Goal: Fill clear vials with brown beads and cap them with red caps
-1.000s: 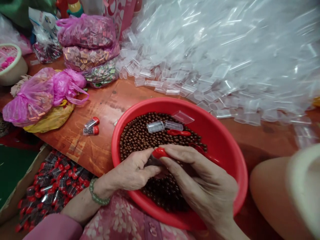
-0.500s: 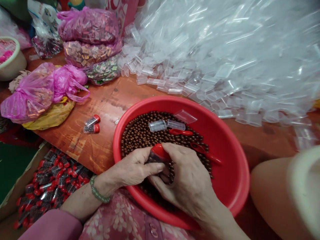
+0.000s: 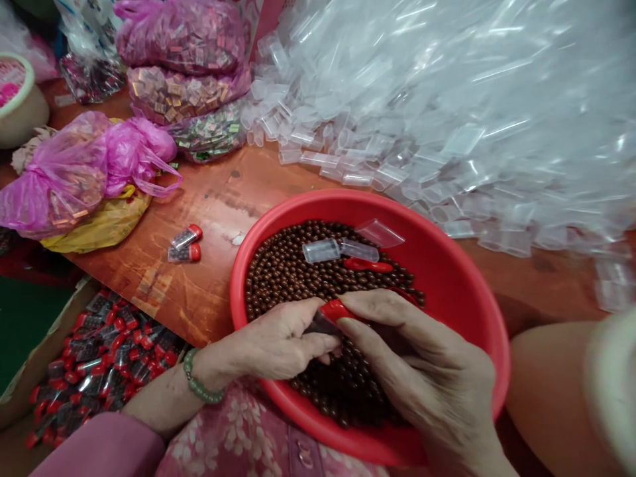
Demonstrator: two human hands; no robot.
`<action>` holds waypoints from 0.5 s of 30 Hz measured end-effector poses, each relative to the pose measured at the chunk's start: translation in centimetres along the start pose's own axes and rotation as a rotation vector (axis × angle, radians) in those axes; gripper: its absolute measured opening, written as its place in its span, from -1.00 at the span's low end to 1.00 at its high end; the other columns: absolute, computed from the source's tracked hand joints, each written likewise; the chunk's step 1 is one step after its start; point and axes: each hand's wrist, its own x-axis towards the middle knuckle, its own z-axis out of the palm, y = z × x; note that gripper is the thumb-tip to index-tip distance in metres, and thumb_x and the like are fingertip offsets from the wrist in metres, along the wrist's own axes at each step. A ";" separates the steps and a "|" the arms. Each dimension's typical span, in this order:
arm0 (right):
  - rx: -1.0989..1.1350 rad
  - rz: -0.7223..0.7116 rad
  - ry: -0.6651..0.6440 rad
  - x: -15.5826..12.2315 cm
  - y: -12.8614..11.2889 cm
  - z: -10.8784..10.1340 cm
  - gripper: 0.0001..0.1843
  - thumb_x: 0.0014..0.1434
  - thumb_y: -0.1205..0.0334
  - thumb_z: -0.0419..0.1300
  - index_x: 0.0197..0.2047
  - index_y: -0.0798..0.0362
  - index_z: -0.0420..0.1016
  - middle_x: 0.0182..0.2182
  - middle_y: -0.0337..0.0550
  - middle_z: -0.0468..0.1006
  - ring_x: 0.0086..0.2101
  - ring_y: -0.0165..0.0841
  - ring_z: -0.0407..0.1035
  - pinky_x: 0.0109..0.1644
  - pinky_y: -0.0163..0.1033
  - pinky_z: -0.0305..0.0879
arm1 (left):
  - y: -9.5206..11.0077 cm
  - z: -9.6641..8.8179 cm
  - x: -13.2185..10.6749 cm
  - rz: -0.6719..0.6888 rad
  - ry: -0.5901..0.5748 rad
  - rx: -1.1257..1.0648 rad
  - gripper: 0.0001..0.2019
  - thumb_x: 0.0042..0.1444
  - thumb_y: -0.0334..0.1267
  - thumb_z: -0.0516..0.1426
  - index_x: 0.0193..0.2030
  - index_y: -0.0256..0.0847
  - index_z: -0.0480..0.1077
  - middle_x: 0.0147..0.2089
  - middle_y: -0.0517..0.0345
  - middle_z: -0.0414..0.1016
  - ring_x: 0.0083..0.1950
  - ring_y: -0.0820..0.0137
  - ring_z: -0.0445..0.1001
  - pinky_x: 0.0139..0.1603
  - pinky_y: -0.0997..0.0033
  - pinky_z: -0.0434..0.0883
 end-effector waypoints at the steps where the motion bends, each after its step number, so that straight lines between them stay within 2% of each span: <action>1: -0.014 -0.006 0.000 0.0 0.0 0.0 -0.73 0.16 0.49 0.23 -0.15 -0.06 0.50 -0.27 -0.24 0.55 -0.27 -0.43 0.45 -0.23 -0.35 0.43 | -0.1 0.0 0.0 -0.001 0.002 0.019 -0.93 0.13 -0.41 0.06 -0.23 -0.25 0.27 -0.36 0.24 0.29 -0.33 0.51 0.28 -0.25 0.45 0.28; 4: -0.066 -0.052 -0.021 0.1 -0.1 -0.3 -0.72 0.15 0.51 0.23 -0.14 -0.04 0.48 -0.25 -0.22 0.54 -0.26 -0.42 0.46 -0.22 -0.34 0.43 | -0.3 -0.1 0.0 -0.004 0.005 0.046 -0.91 0.13 -0.42 0.05 -0.21 -0.25 0.27 -0.35 0.24 0.31 -0.33 0.50 0.29 -0.26 0.46 0.31; 9: -0.223 -0.228 -0.147 0.5 0.0 -0.7 -0.73 0.22 0.47 0.17 -0.04 0.00 0.40 -0.25 -0.14 0.53 -0.28 -0.39 0.47 -0.24 -0.29 0.44 | -0.5 0.0 0.1 -0.057 0.004 0.024 -0.93 0.12 -0.40 0.06 -0.23 -0.28 0.30 -0.38 0.22 0.33 -0.36 0.50 0.31 -0.29 0.47 0.32; 11: -0.331 -0.260 -0.175 0.4 0.1 -0.7 -0.75 0.28 0.31 0.13 0.04 0.05 0.33 -0.20 -0.04 0.53 -0.21 -0.30 0.47 -0.19 -0.21 0.46 | -0.4 0.0 0.1 -0.052 0.012 -0.048 -0.96 0.12 -0.40 0.07 -0.26 -0.28 0.31 -0.40 0.24 0.32 -0.39 0.53 0.29 -0.31 0.50 0.29; 12: -0.388 -0.273 -0.189 0.3 0.2 -0.6 -0.68 0.30 0.17 0.13 0.08 0.10 0.30 -0.17 0.04 0.52 -0.16 -0.24 0.45 -0.16 -0.16 0.46 | -0.3 0.0 0.1 -0.048 0.019 -0.096 -0.98 0.13 -0.40 0.08 -0.29 -0.28 0.31 -0.41 0.25 0.32 -0.40 0.54 0.29 -0.32 0.52 0.29; 14: -0.493 -0.309 -0.213 0.0 0.3 -0.2 -0.39 0.26 -0.11 0.10 0.14 0.23 0.24 -0.10 0.21 0.49 -0.09 -0.12 0.41 -0.12 -0.06 0.45 | -0.2 0.0 0.1 -0.052 0.027 -0.210 -0.92 0.12 -0.34 0.14 -0.32 -0.28 0.31 -0.41 0.24 0.34 -0.41 0.56 0.32 -0.34 0.55 0.30; 15: -0.541 -0.332 -0.208 -0.1 0.4 0.0 -0.29 0.23 -0.19 0.09 0.16 0.29 0.22 -0.08 0.27 0.47 -0.07 -0.08 0.39 -0.11 -0.02 0.44 | -0.1 -0.1 0.1 -0.065 0.020 -0.280 -0.85 0.10 -0.26 0.19 -0.33 -0.29 0.32 -0.41 0.23 0.35 -0.41 0.56 0.34 -0.35 0.55 0.31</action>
